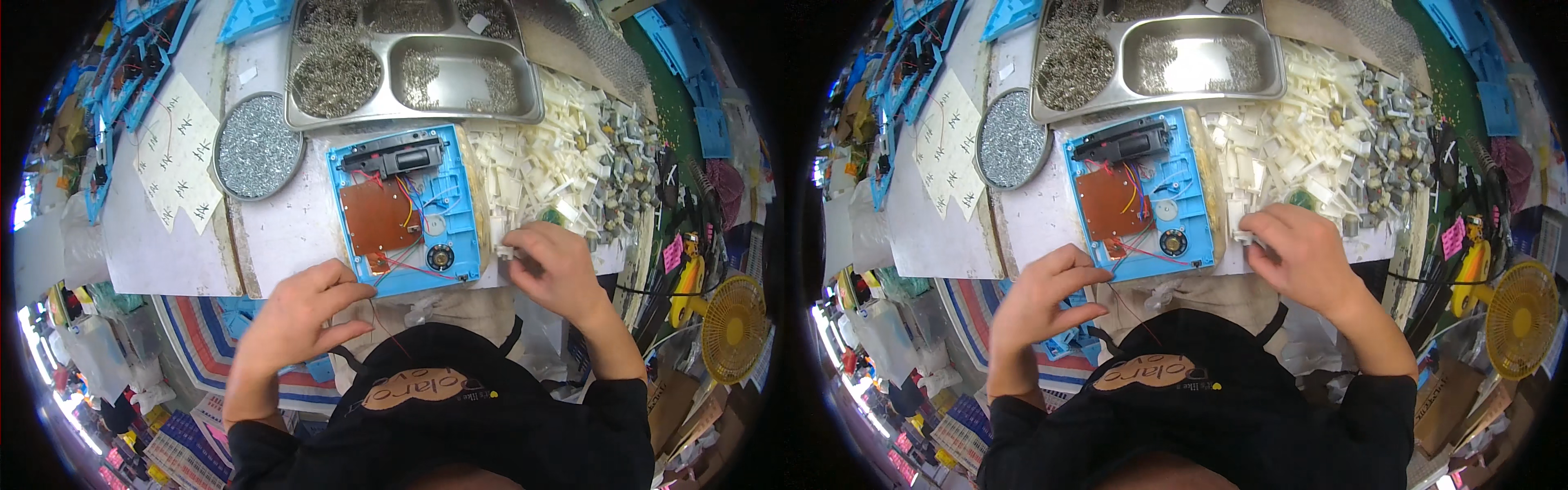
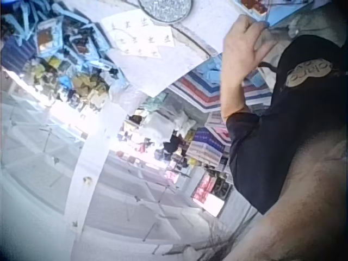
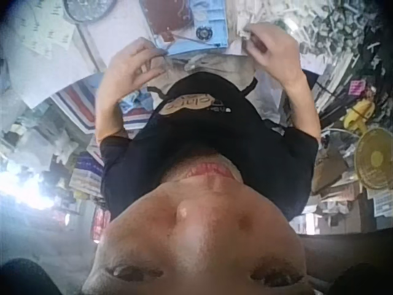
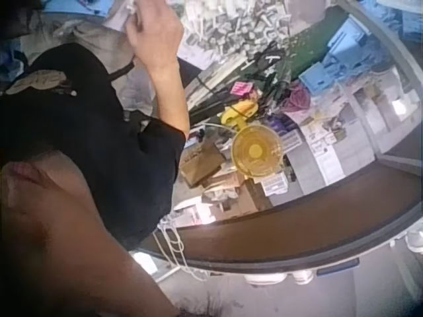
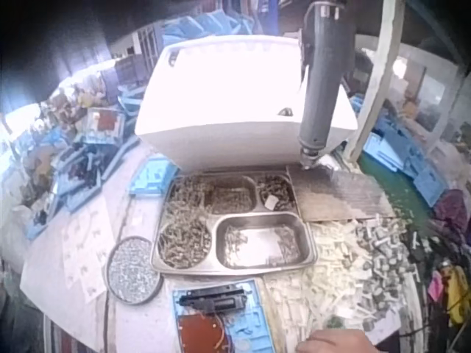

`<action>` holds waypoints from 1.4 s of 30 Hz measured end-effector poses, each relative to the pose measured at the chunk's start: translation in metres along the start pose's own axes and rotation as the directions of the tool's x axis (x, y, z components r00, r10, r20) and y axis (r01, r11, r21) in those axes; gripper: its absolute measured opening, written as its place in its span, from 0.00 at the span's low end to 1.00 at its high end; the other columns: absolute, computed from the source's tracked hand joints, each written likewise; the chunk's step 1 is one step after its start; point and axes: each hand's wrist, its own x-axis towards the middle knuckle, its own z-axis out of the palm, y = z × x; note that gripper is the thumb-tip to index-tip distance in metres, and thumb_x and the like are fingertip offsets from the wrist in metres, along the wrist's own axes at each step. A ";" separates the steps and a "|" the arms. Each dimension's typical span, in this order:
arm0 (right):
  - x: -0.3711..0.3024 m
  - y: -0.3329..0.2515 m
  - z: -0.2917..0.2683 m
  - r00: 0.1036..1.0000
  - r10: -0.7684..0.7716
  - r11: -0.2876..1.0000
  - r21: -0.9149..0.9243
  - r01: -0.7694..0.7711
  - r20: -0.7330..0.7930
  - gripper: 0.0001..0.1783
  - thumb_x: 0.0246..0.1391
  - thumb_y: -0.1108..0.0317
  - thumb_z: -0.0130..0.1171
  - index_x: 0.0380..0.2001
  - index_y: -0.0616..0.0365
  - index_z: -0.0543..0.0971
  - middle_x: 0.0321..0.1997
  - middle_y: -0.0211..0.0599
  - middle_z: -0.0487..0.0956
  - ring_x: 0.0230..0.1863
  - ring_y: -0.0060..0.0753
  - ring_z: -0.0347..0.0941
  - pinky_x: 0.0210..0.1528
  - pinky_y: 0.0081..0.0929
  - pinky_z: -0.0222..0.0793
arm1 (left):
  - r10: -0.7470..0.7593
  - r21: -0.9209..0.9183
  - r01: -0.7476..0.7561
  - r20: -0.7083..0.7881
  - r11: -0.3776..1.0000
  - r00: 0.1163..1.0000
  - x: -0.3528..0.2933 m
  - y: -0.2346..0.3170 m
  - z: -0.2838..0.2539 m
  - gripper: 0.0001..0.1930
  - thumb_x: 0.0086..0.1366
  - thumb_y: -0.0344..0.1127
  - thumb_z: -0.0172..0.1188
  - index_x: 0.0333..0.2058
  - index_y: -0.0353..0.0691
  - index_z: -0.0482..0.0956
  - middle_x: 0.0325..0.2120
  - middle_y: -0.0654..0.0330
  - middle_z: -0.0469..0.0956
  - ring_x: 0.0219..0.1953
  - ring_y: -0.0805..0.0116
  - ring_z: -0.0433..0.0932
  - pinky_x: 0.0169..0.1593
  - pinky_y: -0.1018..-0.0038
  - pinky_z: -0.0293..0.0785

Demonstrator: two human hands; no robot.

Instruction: The worker assembles an electronic device housing by installing internal components and securing the case with screws and soldering wires.

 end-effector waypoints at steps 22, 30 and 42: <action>0.081 0.023 -0.051 0.961 0.022 0.995 0.104 0.007 -0.276 0.12 0.56 0.64 0.64 0.40 0.59 0.82 0.31 0.36 0.82 0.22 0.28 0.73 0.26 0.26 0.68 | 0.445 0.459 -0.365 -0.077 0.810 0.892 0.249 -0.013 -0.040 0.08 0.58 0.34 0.66 0.32 0.37 0.80 0.28 0.52 0.80 0.33 0.53 0.82 0.38 0.61 0.78; 0.157 0.042 -0.048 0.975 0.165 0.791 0.571 -0.221 0.148 0.19 0.63 0.55 0.62 0.38 0.65 0.83 0.27 0.33 0.80 0.26 0.21 0.74 0.29 0.24 0.70 | 0.223 0.098 -0.207 -0.198 0.973 0.955 0.217 0.000 -0.051 0.09 0.67 0.34 0.64 0.41 0.36 0.81 0.28 0.61 0.81 0.25 0.74 0.76 0.28 0.75 0.72; 0.155 0.046 -0.022 0.868 -0.322 0.946 -0.161 0.281 -0.379 0.14 0.55 0.68 0.64 0.46 0.55 0.85 0.39 0.39 0.84 0.40 0.47 0.81 0.44 0.37 0.77 | -0.193 -0.345 0.142 -0.119 0.928 0.974 0.219 -0.015 -0.047 0.23 0.75 0.49 0.51 0.24 0.39 0.74 0.18 0.68 0.71 0.17 0.79 0.66 0.20 0.78 0.59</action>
